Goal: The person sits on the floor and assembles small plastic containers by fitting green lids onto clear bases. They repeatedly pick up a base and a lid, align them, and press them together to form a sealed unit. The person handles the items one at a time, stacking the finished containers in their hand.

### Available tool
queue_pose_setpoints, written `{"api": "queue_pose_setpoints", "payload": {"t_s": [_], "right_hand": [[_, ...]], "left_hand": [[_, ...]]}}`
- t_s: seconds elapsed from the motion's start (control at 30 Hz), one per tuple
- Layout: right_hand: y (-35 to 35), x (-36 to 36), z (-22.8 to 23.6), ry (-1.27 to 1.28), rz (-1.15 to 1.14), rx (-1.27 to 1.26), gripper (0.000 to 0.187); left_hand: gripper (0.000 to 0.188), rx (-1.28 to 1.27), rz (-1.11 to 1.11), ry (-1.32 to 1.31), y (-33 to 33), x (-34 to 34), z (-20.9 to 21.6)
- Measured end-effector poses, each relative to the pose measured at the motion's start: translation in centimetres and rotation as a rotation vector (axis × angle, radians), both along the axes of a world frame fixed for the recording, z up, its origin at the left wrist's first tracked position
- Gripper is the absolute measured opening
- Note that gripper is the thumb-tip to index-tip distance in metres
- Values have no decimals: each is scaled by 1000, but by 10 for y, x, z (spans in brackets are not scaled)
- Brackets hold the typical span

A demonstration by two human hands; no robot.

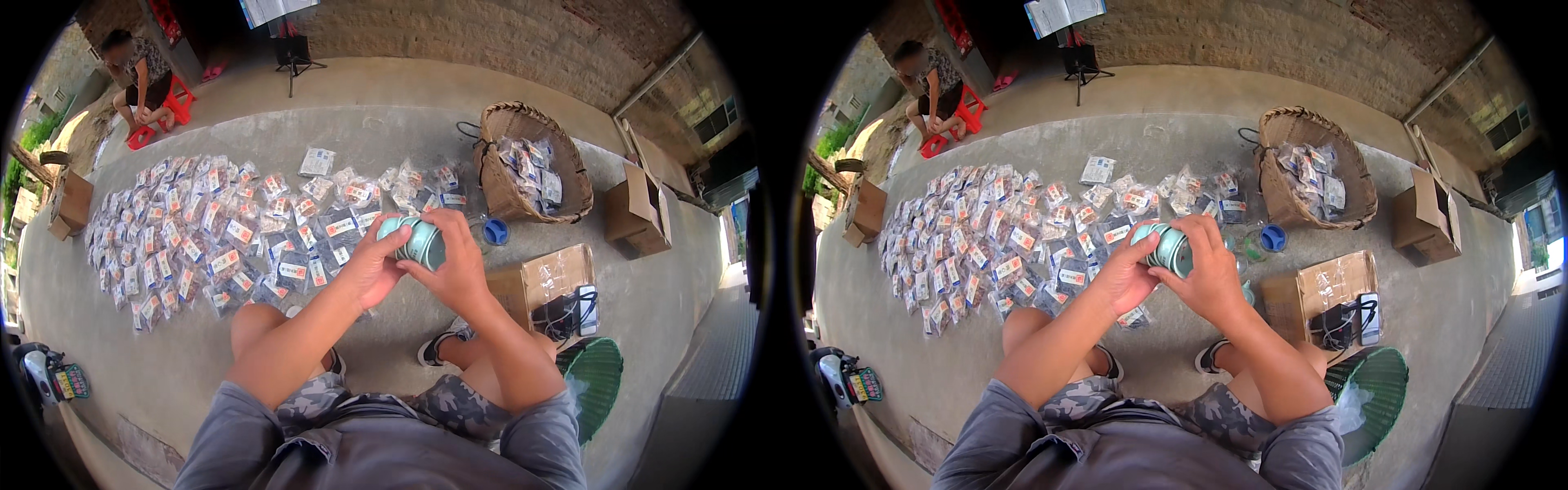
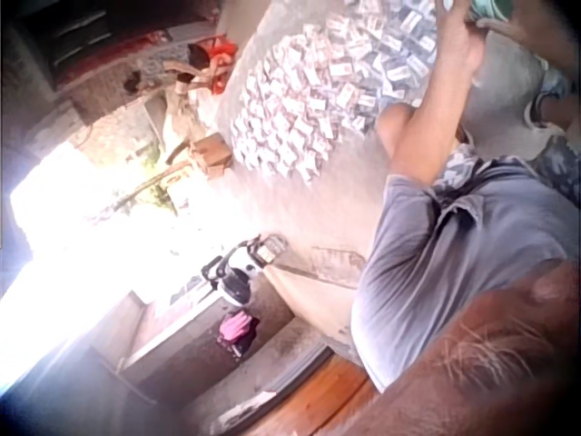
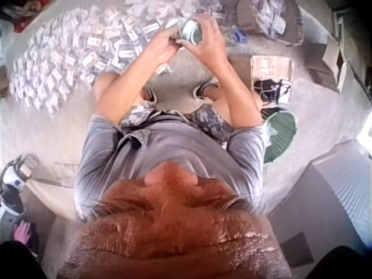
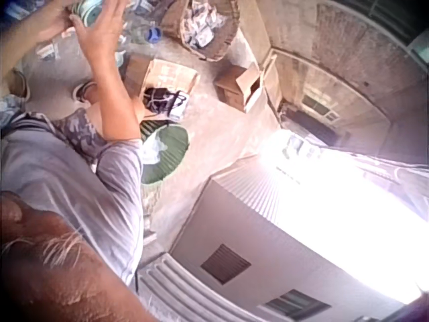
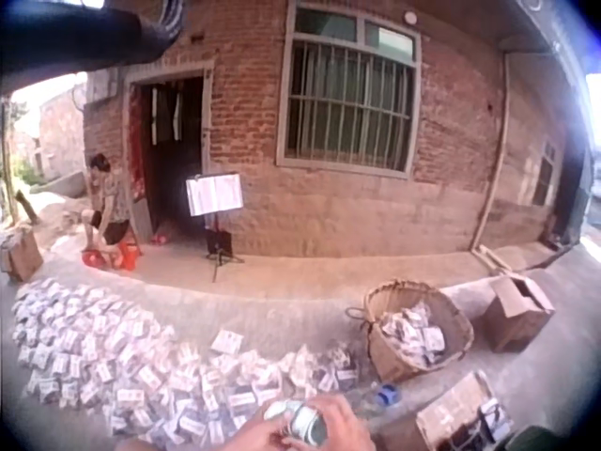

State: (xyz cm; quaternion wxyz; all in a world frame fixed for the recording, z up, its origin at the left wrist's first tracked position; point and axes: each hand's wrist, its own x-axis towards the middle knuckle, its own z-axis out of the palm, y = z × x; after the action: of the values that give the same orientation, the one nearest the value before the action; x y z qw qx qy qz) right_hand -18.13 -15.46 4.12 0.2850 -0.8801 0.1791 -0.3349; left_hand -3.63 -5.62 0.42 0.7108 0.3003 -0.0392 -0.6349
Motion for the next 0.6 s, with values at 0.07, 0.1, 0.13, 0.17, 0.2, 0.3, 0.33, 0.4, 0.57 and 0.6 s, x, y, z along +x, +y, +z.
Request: {"api": "queue_pose_setpoints", "payload": {"t_s": [0.07,0.1,0.13,0.17,0.2,0.3,0.33,0.4,0.57,0.6], "right_hand": [[0,-1,2,39,-10,33,71],[-2,-2,4,43,-4,57,70],[-3,-3,7,47,1,81,68],[-5,-5,8,52,3,106,67],[-8,-8,6,45,15,324,66],[-14,-13,5,57,13,879,64],[-12,-13,9,89,-11,999,64],[-10,-12,10,126,-48,1024,66],[-16,-11,-9,138,-63,744,73],[-16,-12,-7,142,-47,717,70]], "left_hand": [[47,-12,-14,-43,0,1,-1],[47,2,-28,-63,1,3,-2],[48,17,-42,-84,2,5,-2],[49,32,-61,-104,2,6,-1],[49,41,-59,-98,2,3,1],[45,67,-47,-76,1,-5,7],[43,76,-38,-66,0,-7,5],[39,83,-28,-58,-3,-8,2],[33,22,-70,-97,-5,-3,-5],[33,26,-90,-134,-5,-3,-3]]}}
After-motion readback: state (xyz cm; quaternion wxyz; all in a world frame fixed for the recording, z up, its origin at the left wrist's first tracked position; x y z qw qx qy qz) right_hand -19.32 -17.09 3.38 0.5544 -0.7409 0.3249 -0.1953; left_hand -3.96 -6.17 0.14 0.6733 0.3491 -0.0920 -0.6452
